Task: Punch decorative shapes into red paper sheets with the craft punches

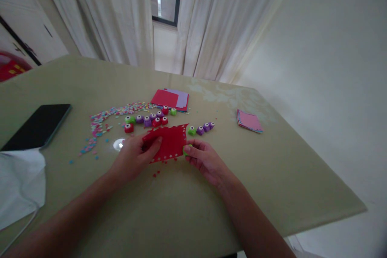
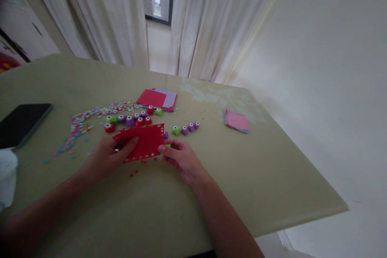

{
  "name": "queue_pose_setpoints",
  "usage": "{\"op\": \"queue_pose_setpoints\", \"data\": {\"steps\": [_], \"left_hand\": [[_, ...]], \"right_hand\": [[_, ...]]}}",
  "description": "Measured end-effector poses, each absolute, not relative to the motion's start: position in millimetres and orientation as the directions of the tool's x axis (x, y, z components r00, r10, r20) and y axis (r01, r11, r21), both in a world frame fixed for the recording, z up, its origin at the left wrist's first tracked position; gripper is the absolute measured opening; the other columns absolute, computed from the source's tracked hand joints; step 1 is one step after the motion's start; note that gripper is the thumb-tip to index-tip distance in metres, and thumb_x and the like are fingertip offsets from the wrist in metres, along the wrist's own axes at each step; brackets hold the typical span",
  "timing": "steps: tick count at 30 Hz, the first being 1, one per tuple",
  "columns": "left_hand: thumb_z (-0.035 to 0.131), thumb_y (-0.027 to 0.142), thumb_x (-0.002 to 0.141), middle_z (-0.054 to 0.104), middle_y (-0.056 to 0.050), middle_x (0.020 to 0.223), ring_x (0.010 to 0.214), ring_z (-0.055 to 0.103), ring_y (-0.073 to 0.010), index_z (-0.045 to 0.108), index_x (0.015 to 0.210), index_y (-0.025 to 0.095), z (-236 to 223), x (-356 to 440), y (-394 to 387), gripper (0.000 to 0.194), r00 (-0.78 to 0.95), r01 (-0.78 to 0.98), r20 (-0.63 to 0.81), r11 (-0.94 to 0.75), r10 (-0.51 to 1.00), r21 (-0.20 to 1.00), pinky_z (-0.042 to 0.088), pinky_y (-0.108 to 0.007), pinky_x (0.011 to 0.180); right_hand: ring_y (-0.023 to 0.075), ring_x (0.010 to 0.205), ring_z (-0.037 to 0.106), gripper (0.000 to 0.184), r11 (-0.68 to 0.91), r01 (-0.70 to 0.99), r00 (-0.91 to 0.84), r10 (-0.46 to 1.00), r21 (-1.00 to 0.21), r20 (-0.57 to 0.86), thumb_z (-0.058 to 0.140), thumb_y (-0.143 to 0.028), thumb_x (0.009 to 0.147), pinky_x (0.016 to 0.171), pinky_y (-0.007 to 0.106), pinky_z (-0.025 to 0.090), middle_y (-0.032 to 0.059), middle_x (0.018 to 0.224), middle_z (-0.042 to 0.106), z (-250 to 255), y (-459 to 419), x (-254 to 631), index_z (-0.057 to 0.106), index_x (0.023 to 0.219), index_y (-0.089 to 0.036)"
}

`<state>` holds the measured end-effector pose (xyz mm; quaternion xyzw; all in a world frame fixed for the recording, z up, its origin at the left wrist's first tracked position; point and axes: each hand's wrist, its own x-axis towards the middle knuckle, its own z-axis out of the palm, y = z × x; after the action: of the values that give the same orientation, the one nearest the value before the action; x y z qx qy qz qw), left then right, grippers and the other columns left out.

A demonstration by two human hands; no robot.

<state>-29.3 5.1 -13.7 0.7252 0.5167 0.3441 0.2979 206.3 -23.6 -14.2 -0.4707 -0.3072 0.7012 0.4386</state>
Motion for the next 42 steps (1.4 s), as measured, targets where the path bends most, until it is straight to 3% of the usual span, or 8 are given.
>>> {"op": "queue_pose_setpoints", "data": {"steps": [9,21,27,35,42], "left_hand": [[0.056,0.051,0.099,0.074,-0.001,0.070,0.057,0.061,-0.0187,0.079,0.097,0.017,-14.9,-29.2,3.7,0.041,0.226,0.534,0.190,-0.284,0.956,0.797,0.040,-0.027,0.052],[0.055,0.051,0.096,0.068,0.000,0.060,0.051,0.056,-0.0167,0.077,0.085,0.018,-10.7,-26.6,1.9,0.041,0.166,0.573,0.215,-0.271,0.963,0.774,0.037,-0.026,0.049],[0.055,0.049,0.096,0.075,-0.001,0.069,0.054,0.059,-0.0180,0.080,0.098,0.017,-8.8,-25.8,2.3,0.041,0.173,0.562,0.221,-0.280,0.960,0.778,0.041,-0.027,0.052],[0.054,0.051,0.096,0.067,0.001,0.058,0.050,0.054,-0.0169,0.079,0.091,0.019,-11.4,-26.3,1.4,0.041,0.157,0.588,0.212,-0.263,0.965,0.765,0.036,-0.026,0.049],[0.055,0.049,0.096,0.072,0.000,0.064,0.054,0.059,-0.0181,0.078,0.088,0.019,-10.8,-25.7,1.4,0.039,0.154,0.577,0.221,-0.269,0.963,0.771,0.040,-0.027,0.051]], "right_hand": [[0.0105,0.065,0.056,0.042,-0.406,-0.270,-0.192,0.911,-0.873,-0.364,0.102,-0.045,0.061,0.065,0.026,0.043,0.0001,0.088,0.076,-16.4,-24.5,205.7,0.084,0.090,-0.021],[0.0100,0.062,0.054,0.042,-0.419,-0.272,-0.186,0.906,-0.866,-0.380,0.102,-0.045,0.060,0.063,0.025,0.043,-0.0003,0.082,0.074,-15.5,-24.1,204.8,0.083,0.088,-0.021],[0.0104,0.061,0.052,0.047,-0.413,-0.242,-0.189,0.907,-0.878,-0.375,0.102,-0.054,0.059,0.058,0.025,0.037,-0.0011,0.075,0.069,-16.8,-23.7,205.1,0.083,0.087,-0.021],[0.0106,0.059,0.046,0.050,-0.379,-0.163,-0.199,0.917,-0.911,-0.346,0.097,-0.062,0.063,0.057,0.026,0.032,-0.0016,0.074,0.067,-17.6,-25.1,204.6,0.081,0.088,-0.023],[0.0095,0.057,0.037,0.050,-0.317,-0.135,-0.208,0.936,-0.939,-0.285,0.096,-0.061,0.063,0.056,0.027,0.026,-0.0030,0.072,0.065,-13.0,-27.0,200.0,0.082,0.091,-0.022]]}}
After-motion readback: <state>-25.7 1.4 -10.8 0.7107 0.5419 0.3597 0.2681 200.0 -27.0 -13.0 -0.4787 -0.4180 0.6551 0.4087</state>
